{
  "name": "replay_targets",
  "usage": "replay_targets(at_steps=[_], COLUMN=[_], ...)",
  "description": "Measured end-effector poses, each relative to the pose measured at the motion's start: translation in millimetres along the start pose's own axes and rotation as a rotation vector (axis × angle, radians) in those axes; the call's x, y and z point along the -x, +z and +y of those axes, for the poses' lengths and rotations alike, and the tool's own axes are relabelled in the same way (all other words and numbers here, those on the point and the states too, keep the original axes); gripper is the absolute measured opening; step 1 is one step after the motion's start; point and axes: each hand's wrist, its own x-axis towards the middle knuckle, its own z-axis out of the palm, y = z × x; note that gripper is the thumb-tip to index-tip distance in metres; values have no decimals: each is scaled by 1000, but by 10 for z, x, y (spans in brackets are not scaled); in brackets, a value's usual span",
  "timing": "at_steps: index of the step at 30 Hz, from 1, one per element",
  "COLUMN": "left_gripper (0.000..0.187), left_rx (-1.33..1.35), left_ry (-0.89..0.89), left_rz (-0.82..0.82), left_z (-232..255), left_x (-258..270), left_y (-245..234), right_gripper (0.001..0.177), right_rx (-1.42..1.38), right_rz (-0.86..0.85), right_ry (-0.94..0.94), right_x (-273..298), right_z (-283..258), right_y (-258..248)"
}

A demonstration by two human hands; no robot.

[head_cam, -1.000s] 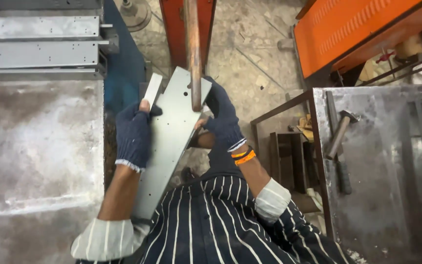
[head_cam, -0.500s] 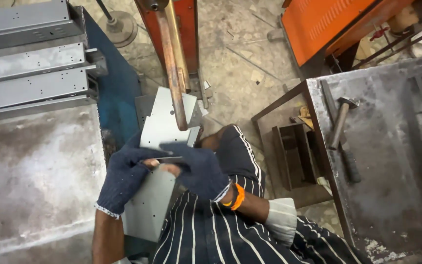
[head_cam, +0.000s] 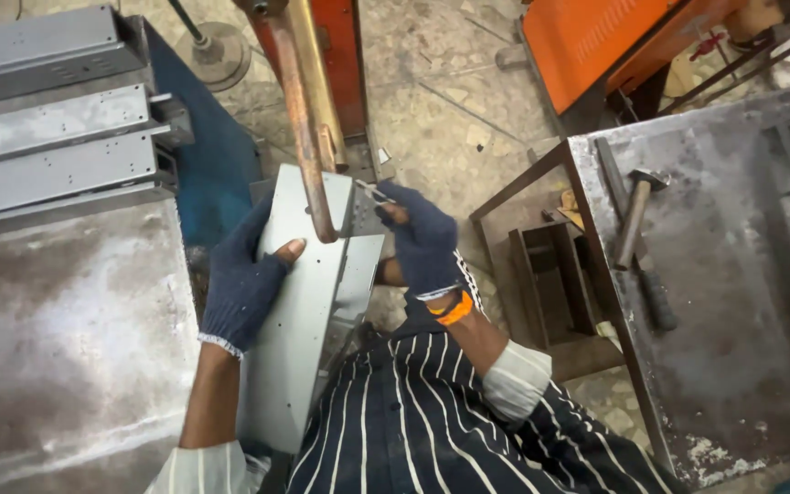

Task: The person handles painted sheet-metal bracket components in a workshop, positions a small plate against a larger channel, and uses a hand tool that produces sparks to work the metal edge. They then file a long flat bar with a file, hammer a fitted part on a frame, and repeatedly fit and press the plate into the channel assembly.

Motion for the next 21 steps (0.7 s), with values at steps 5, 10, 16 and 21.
replay_targets(at_steps=[5, 10, 16, 21], left_gripper=[64, 64, 62, 63], left_rx=[-1, -48, -63, -43], left_ry=[-46, 46, -6, 36], left_rz=[10, 4, 27, 16], left_z=[60, 52, -11, -27], left_x=[12, 10, -6, 6], left_y=[18, -12, 1, 3], right_gripper=[18, 20, 20, 21], right_rx=[121, 170, 231, -26], right_rz=[-32, -43, 31, -171], right_ry=[-5, -74, -124, -56], right_x=[-42, -91, -279, -368], right_z=[34, 23, 40, 220], right_y=[1, 15, 222, 194])
